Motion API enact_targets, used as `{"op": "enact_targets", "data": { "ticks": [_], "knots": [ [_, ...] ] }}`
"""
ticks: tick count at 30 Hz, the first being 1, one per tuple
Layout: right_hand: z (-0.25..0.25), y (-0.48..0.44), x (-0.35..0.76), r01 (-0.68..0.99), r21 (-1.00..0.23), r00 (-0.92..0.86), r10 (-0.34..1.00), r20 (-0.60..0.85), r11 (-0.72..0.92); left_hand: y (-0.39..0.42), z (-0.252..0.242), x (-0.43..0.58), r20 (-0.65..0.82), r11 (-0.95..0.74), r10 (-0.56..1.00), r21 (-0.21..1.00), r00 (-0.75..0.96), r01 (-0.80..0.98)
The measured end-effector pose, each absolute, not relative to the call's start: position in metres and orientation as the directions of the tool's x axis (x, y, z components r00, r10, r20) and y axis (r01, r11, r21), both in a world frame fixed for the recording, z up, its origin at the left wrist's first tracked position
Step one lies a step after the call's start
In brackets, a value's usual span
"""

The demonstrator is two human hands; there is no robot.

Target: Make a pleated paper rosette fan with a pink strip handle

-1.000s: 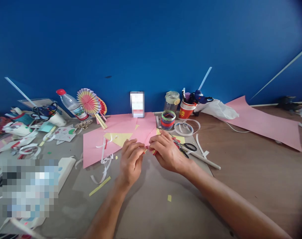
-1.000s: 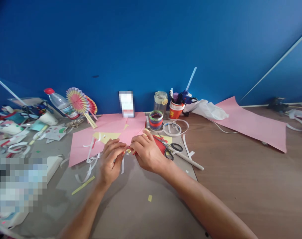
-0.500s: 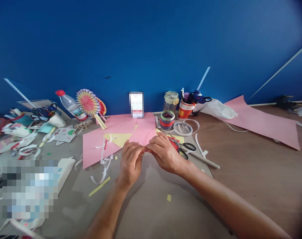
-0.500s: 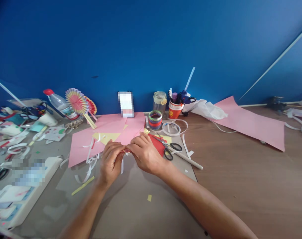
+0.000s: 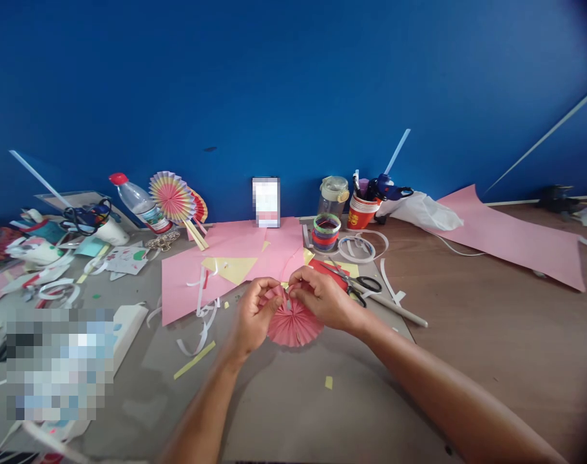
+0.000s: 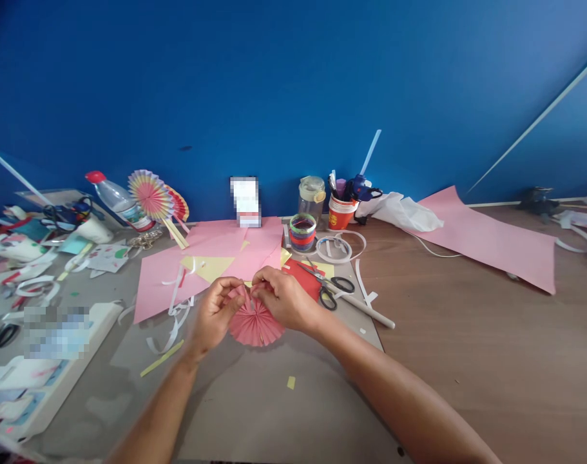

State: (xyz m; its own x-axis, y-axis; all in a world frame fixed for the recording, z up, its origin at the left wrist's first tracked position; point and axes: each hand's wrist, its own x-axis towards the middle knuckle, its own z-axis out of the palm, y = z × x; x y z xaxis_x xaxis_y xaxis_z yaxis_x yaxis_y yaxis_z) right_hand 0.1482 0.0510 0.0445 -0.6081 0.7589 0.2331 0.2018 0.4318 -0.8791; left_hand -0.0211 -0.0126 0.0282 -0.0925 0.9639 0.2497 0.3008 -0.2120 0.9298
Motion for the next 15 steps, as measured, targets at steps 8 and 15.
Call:
{"op": "enact_targets", "data": {
  "ticks": [8,15],
  "knots": [
    [0.0364,0.0527,0.1470,0.168,-0.930,-0.604,0.780,0.166,0.328,-0.0102,0.0226,-0.0172,0.192,-0.176,0.972,0.976,-0.132,0.129],
    [0.0390,0.0513,0.1462,0.155,-0.938,-0.588,0.792,0.164,0.309,-0.0086,0.0235,-0.0149,0.209,-0.196,0.970,0.975,-0.125,0.107]
  ]
}}
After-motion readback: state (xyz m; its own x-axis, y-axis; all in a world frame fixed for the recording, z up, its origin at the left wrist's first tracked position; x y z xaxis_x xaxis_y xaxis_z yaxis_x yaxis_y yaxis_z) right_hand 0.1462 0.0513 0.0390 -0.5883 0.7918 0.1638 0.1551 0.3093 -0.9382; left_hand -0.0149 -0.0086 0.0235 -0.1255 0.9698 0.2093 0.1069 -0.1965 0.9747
